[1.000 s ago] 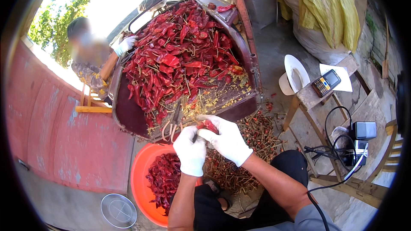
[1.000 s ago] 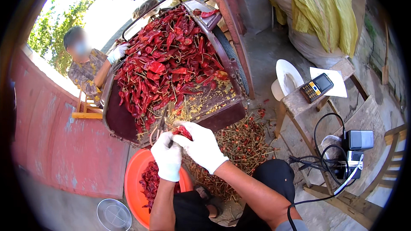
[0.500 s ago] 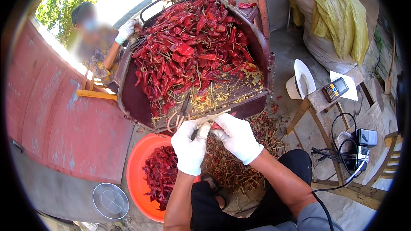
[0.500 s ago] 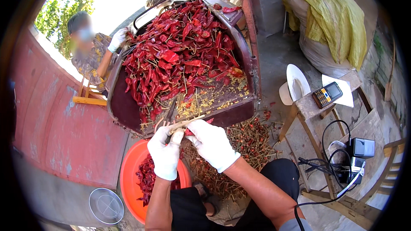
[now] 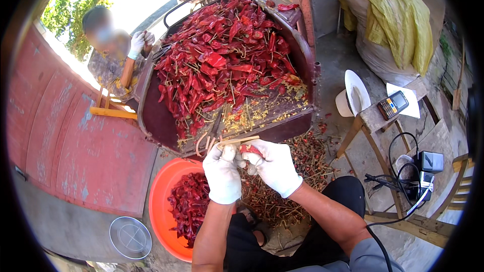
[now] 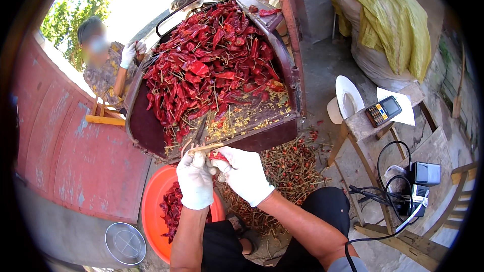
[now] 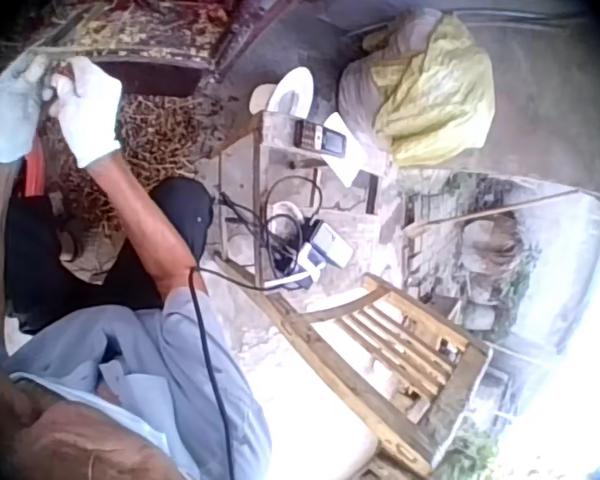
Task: The person using scissors to cut the stems off of red chili peppers and placing the processed peppers into a red basin.
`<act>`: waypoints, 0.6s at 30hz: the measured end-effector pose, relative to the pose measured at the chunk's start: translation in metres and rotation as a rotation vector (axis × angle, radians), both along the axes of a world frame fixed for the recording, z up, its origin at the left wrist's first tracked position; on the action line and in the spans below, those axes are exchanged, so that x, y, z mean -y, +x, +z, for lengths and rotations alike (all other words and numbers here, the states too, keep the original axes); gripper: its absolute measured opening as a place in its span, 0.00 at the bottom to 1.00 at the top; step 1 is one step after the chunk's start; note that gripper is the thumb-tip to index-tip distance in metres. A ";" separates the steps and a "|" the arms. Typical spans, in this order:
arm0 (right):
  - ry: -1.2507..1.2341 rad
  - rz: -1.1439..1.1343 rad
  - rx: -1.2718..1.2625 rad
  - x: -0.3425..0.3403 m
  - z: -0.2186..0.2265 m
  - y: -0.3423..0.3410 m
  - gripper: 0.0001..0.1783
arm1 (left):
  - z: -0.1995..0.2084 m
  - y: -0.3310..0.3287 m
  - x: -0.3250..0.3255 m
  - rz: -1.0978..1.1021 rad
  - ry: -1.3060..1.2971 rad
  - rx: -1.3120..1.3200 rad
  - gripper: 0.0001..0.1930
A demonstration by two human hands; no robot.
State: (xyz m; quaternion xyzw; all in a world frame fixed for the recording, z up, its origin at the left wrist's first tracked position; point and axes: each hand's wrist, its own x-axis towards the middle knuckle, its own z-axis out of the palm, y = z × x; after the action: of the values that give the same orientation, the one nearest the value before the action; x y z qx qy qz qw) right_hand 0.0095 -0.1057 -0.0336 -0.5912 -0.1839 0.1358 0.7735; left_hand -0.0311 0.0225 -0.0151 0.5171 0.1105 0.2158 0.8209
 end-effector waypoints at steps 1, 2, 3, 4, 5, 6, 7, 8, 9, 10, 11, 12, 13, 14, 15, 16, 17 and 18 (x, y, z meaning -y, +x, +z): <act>0.037 -0.008 -0.041 0.001 0.000 0.001 0.12 | 0.000 0.004 -0.002 -0.005 -0.190 0.011 0.08; 0.079 -0.010 -0.081 0.001 0.001 0.001 0.11 | 0.001 0.005 -0.008 -0.005 -0.375 0.023 0.09; 0.141 0.013 -0.145 0.003 0.007 0.002 0.10 | -0.001 0.008 -0.021 -0.061 -0.410 0.093 0.10; 0.201 0.026 -0.183 0.002 0.009 0.004 0.10 | -0.003 0.009 -0.029 -0.047 -0.401 0.125 0.09; 0.256 0.026 -0.221 0.005 0.008 0.007 0.09 | 0.001 0.012 -0.029 -0.056 -0.250 0.049 0.08; 0.312 0.028 -0.258 0.007 0.007 0.010 0.09 | 0.005 0.013 -0.029 -0.063 -0.098 -0.025 0.09; 0.273 0.034 -0.229 0.009 0.003 0.013 0.11 | 0.009 0.015 -0.034 -0.067 0.131 -0.203 0.09; 0.280 0.036 -0.229 0.011 0.004 0.015 0.12 | 0.012 0.017 -0.041 -0.070 0.362 -0.379 0.09; 0.291 0.044 -0.229 0.011 0.006 0.015 0.13 | 0.015 0.017 -0.044 -0.063 0.598 -0.554 0.09; 0.302 0.053 -0.229 0.011 0.008 0.016 0.14 | 0.016 0.014 -0.044 -0.010 0.646 -0.512 0.09; 0.223 0.027 -0.146 0.010 0.007 0.015 0.15 | 0.012 0.009 -0.042 0.036 0.691 -0.472 0.09; 0.144 0.001 -0.063 0.009 0.004 0.015 0.17 | 0.010 0.005 -0.040 0.082 0.736 -0.430 0.09; 0.064 -0.024 0.019 0.008 0.002 0.015 0.18 | 0.012 0.000 -0.040 0.076 0.697 -0.422 0.14; -0.024 -0.077 0.174 0.007 -0.001 0.016 0.20 | 0.019 -0.005 -0.031 0.049 0.650 -0.347 0.16; -0.116 -0.128 0.331 0.010 -0.002 0.017 0.21 | 0.026 -0.011 -0.015 0.024 0.599 -0.270 0.17; -0.208 -0.178 0.488 0.012 -0.003 0.018 0.22 | 0.027 -0.014 -0.003 -0.001 0.547 -0.194 0.19; -0.236 -0.203 0.564 0.013 0.001 0.015 0.25 | 0.023 -0.015 -0.001 -0.073 0.635 -0.111 0.23; -0.257 -0.201 0.615 0.012 0.001 0.013 0.26 | 0.021 -0.015 0.000 -0.128 0.658 -0.088 0.24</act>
State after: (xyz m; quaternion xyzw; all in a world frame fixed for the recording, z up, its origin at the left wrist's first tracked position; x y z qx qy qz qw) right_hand 0.0223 -0.1182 -0.0328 -0.7122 -0.3306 -0.1036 0.6105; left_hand -0.0466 0.0226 0.0056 0.7690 0.0378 0.1655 0.6164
